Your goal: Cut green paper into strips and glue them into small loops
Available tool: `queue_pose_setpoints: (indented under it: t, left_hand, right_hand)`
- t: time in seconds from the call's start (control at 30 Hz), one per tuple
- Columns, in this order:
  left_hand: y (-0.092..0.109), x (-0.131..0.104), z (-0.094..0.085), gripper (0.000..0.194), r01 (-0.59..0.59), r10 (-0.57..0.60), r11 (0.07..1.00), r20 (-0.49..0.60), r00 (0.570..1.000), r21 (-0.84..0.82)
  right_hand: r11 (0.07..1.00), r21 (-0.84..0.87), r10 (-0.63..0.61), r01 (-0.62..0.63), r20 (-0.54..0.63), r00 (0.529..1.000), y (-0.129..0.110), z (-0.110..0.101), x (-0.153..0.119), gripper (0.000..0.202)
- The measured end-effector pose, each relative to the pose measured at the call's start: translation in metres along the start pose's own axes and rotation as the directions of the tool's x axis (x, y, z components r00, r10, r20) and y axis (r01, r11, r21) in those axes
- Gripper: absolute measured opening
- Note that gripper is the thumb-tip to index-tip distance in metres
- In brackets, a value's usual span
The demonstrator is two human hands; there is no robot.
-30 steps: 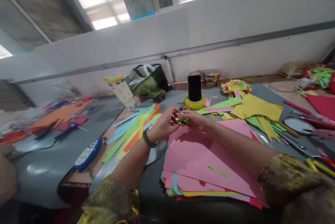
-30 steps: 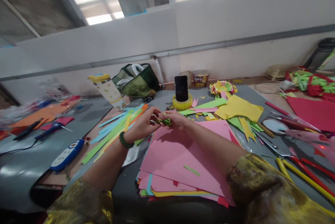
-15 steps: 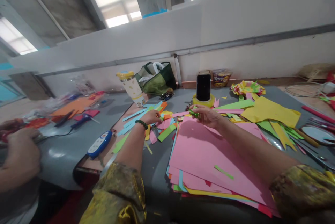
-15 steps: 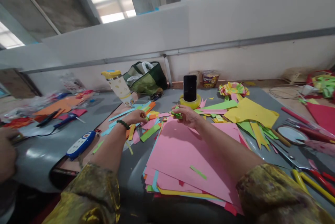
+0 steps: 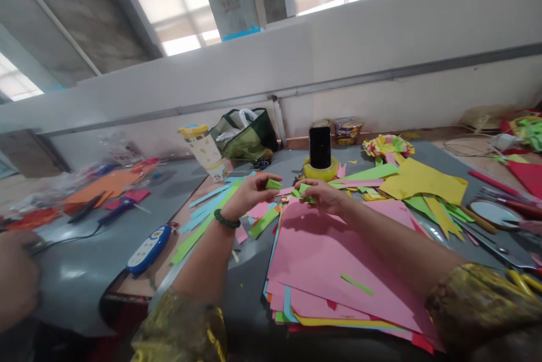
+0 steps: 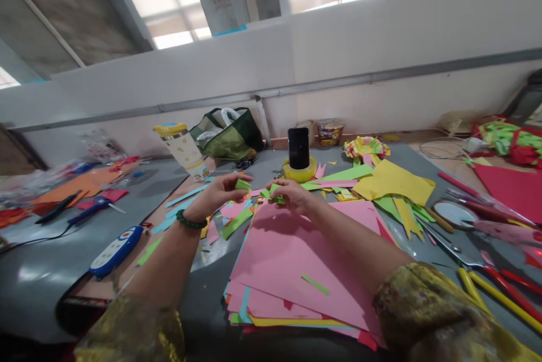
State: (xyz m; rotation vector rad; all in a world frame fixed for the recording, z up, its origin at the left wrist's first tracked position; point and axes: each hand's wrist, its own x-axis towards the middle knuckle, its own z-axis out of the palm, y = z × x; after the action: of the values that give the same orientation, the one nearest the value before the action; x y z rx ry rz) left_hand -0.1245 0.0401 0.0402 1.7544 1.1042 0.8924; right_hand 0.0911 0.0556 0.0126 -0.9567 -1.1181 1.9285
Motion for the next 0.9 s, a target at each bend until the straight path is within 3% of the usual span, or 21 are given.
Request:
queue_pose_setpoints:
  t: [0.17,0.33,0.43,0.6,0.67,0.77,0.9]
  left_hand:
    - [0.002,-0.001,0.036,0.072,0.030,-0.024,0.994,0.057,0.998,-0.106]
    - [0.002,-0.001,0.045,0.095,0.160,-0.146,0.978,0.108,0.983,-0.136]
    - [0.001,-0.001,0.044,0.101,0.184,-0.168,0.974,0.128,0.978,-0.132]
    - [-0.002,0.000,0.040,0.103,0.069,-0.063,0.990,0.051,0.997,-0.124]
    - [-0.004,0.000,0.045,0.105,0.017,-0.001,0.978,0.076,0.997,-0.206]
    - [-0.006,0.001,0.062,0.093,0.047,0.052,0.889,0.202,0.978,-0.456]
    - [-0.008,0.003,0.084,0.041,0.097,0.072,0.693,0.203,0.976,-0.714]
  right_hand:
    - [0.999,-0.042,0.010,-0.009,0.028,1.000,0.000,0.002,-0.002,0.028]
    - [0.984,-0.178,0.008,0.012,0.113,0.994,0.003,0.004,-0.003,0.025]
    - [0.980,-0.195,-0.020,0.035,0.079,0.997,0.005,0.003,-0.001,0.028]
    - [0.992,-0.116,-0.049,0.054,0.038,0.998,-0.008,-0.001,-0.003,0.034]
    - [0.994,-0.094,-0.058,0.063,0.052,0.997,-0.015,0.001,-0.008,0.034]
    - [0.993,-0.104,-0.043,0.054,0.109,0.993,-0.021,0.011,-0.016,0.033]
    - [0.995,-0.082,-0.047,0.058,0.136,0.990,-0.023,0.034,-0.027,0.034]
